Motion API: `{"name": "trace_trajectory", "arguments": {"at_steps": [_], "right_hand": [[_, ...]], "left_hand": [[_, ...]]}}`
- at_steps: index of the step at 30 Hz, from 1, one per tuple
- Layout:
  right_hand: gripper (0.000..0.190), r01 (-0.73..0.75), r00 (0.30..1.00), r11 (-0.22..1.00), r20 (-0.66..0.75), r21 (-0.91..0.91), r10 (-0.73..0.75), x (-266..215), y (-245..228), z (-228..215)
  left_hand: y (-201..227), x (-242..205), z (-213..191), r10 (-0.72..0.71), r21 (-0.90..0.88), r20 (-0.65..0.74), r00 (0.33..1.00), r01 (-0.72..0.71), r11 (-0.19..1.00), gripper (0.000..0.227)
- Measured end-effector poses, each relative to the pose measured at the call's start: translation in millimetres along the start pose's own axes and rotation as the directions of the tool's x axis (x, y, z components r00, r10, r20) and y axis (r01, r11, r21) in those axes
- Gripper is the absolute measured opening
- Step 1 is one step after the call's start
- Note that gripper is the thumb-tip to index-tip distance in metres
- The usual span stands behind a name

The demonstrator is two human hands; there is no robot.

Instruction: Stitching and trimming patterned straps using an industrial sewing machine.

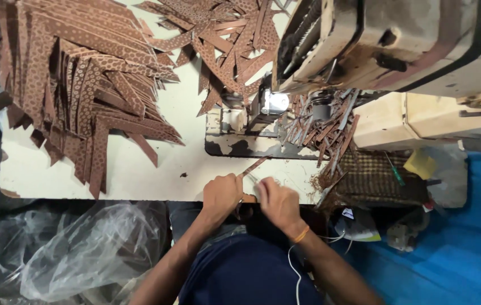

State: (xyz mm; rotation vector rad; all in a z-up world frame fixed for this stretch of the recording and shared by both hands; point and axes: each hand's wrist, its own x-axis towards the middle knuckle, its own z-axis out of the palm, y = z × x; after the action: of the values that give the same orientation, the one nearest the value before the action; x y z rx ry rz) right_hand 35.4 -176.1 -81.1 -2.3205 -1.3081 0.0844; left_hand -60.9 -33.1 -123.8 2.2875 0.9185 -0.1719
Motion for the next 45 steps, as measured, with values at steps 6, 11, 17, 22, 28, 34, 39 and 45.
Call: {"name": "trace_trajectory", "arguments": {"at_steps": [6, 11, 17, 22, 28, 34, 39, 45], "right_hand": [[0.018, 0.024, 0.999, 0.997, -0.032, 0.067, -0.022, 1.3, -3.4, -0.9], [0.016, -0.066, 0.997, 0.990, 0.046, 0.121, 0.061, 0.1, -5.1, -6.6], [0.016, -0.055, 0.996, 0.981, 0.074, 0.186, 0.042, 1.3, -2.6, -13.0], [0.017, -0.141, 0.990, 0.984, 0.009, 0.108, 0.141, 3.4, 2.1, -6.5], [0.017, -0.113, 0.993, 0.987, 0.001, 0.112, 0.114, 9.0, 4.1, -3.6], [0.020, -0.266, 0.960, 0.963, -0.076, 0.049, 0.269, 19.5, 33.5, -5.3], [0.017, -0.306, 0.937, 0.952, -0.184, -0.022, 0.297, 33.3, 15.0, -38.5], [0.050, 0.454, 0.848, 0.873, -0.212, -0.179, -0.485, 43.1, -59.8, -51.2]], "left_hand": [[-1.8, -1.5, -1.7, 0.010, -0.040, -0.018, 1.000, -0.011, 0.999, 0.048], [0.4, -4.6, 0.1, -0.001, -0.080, -0.062, 0.998, -0.004, 0.997, 0.044], [-3.7, -4.5, 9.2, 0.017, -0.072, -0.090, 0.996, -0.023, 0.997, 0.045], [-3.6, -6.0, 10.2, -0.011, -0.053, -0.054, 0.998, 0.008, 0.999, 0.043], [-3.2, -9.1, 9.2, -0.011, -0.054, -0.061, 0.998, 0.008, 0.998, 0.044], [-13.1, -7.9, 10.6, -0.004, -0.072, -0.061, 0.998, -0.001, 0.997, 0.045], [-23.9, -19.3, -12.6, 0.016, -0.192, -0.170, 0.985, -0.049, 0.980, 0.046], [-41.0, -25.6, -29.5, -0.022, -0.761, 0.324, 0.946, 0.274, 0.589, 0.043]]}}
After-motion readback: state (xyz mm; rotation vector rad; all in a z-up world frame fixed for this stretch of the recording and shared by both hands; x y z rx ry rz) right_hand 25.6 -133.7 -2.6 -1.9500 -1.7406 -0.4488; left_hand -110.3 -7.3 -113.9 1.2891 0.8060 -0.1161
